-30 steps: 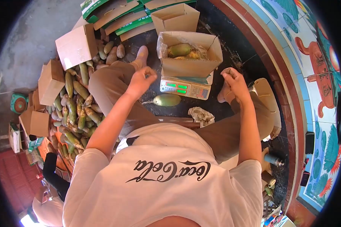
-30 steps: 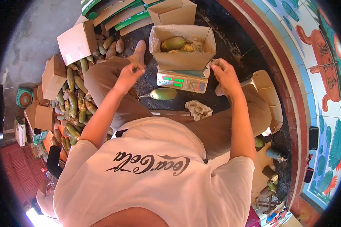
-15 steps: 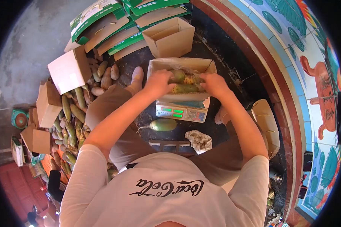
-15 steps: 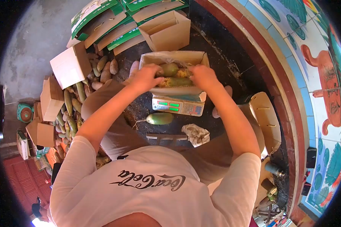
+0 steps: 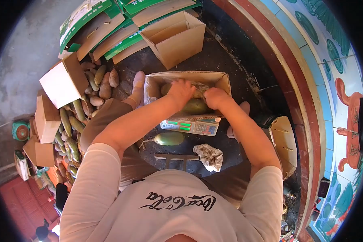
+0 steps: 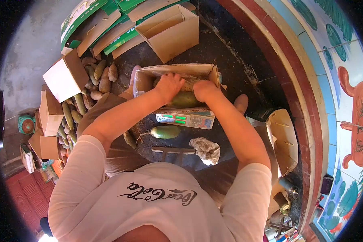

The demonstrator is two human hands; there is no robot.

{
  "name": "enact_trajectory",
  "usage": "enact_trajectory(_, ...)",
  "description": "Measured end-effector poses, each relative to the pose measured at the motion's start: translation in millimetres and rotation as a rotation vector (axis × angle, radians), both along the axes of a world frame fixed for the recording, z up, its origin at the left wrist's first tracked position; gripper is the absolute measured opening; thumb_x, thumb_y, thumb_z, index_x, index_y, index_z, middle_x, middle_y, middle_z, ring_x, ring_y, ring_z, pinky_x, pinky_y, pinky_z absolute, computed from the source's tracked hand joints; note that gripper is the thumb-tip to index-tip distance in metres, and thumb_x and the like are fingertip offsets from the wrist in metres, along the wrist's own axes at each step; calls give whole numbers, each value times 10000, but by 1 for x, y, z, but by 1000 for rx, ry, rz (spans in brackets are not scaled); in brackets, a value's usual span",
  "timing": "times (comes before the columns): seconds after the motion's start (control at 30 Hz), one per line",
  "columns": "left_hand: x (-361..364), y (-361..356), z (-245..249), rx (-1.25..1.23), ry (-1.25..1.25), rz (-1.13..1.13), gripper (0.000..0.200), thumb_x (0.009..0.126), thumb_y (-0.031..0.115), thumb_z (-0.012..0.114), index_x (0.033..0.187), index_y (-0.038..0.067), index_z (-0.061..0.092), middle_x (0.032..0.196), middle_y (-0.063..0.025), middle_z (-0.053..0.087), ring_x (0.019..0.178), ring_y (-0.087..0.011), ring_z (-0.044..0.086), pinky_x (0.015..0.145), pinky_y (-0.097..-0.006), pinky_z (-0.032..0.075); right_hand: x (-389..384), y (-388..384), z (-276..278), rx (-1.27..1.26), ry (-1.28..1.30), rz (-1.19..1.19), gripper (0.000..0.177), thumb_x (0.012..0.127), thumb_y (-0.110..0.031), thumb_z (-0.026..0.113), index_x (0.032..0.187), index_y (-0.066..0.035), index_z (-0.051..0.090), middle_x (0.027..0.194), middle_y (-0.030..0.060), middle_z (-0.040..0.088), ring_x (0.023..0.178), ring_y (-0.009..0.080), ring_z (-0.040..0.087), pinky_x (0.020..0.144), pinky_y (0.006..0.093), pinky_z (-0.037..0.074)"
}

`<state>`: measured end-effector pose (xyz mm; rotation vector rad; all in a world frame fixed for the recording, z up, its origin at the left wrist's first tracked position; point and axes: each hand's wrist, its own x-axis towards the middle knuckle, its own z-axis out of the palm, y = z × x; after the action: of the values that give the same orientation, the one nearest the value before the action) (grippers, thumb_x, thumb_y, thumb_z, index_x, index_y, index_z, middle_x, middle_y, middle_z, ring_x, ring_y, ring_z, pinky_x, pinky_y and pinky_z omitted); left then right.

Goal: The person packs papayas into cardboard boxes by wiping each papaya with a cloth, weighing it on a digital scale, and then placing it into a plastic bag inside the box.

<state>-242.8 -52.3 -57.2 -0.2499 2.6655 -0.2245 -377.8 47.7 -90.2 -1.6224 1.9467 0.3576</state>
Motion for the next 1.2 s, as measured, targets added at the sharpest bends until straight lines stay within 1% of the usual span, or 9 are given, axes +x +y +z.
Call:
enact_trajectory(0.23,25,-10,13,96,44,-42,514,641,100,695,1116,116,502,1068,-100,506,988,-295,521,747,-345,487,6,28,92,-421,-203,-421,185,754,-98,540,887,9,610,957,211,610,918,354,587,822,422,460)
enact_trajectory(0.47,48,-6,23,42,161,-85,430,679,108,655,1086,146,522,1145,-109,448,977,-273,499,747,-321,468,-20,36,75,-709,-519,-818,130,722,-84,581,791,25,563,758,199,604,745,341,597,696,392,462)
enact_trajectory(0.6,46,-7,25,-27,79,-144,321,731,126,599,1045,147,537,1137,-96,451,998,-251,483,758,-307,438,-36,40,68,-584,-750,-1079,140,719,-98,586,759,26,535,720,171,583,695,270,575,671,357,456)
enact_trajectory(0.7,42,-6,32,-79,75,-315,212,756,158,563,967,148,584,1125,-70,463,1006,-204,462,792,-298,397,-41,39,62,-658,-616,-900,64,752,-11,541,727,12,487,662,59,528,569,125,522,530,259,426)
enact_trajectory(0.8,42,-8,22,-68,155,-556,168,758,186,546,903,155,625,1107,-39,472,996,-171,447,803,-289,367,-40,35,61,-595,-593,-893,160,711,-112,597,766,24,534,763,196,596,757,315,594,699,366,461)
enact_trajectory(0.9,35,-11,20,-124,124,-815,198,735,211,544,899,162,643,1087,-25,479,983,-163,447,799,-287,370,-39,30,66,-583,-566,-866,174,705,-125,606,765,23,537,788,210,600,778,335,595,717,370,462)
enact_trajectory(1.0,31,-9,23,20,172,-833,255,704,211,545,925,131,642,1072,-22,491,959,-162,460,787,-287,384,-37,29,70,-645,-537,-825,94,726,-40,560,711,25,494,610,102,547,565,145,544,546,301,442)
enact_trajectory(1.1,35,-3,43,34,560,-933,218,682,210,548,850,88,616,1014,-55,498,923,-177,489,762,-307,418,-42,31,65,-678,-537,-843,83,722,-35,562,718,22,502,617,95,548,563,146,545,531,294,440)
enact_trajectory(1.2,47,-11,28,244,52,-579,138,683,181,544,762,71,568,956,-92,487,900,-206,513,747,-330,448,-49,31,62,-668,-628,-987,73,720,-27,563,718,15,504,628,86,552,559,140,541,512,280,431)
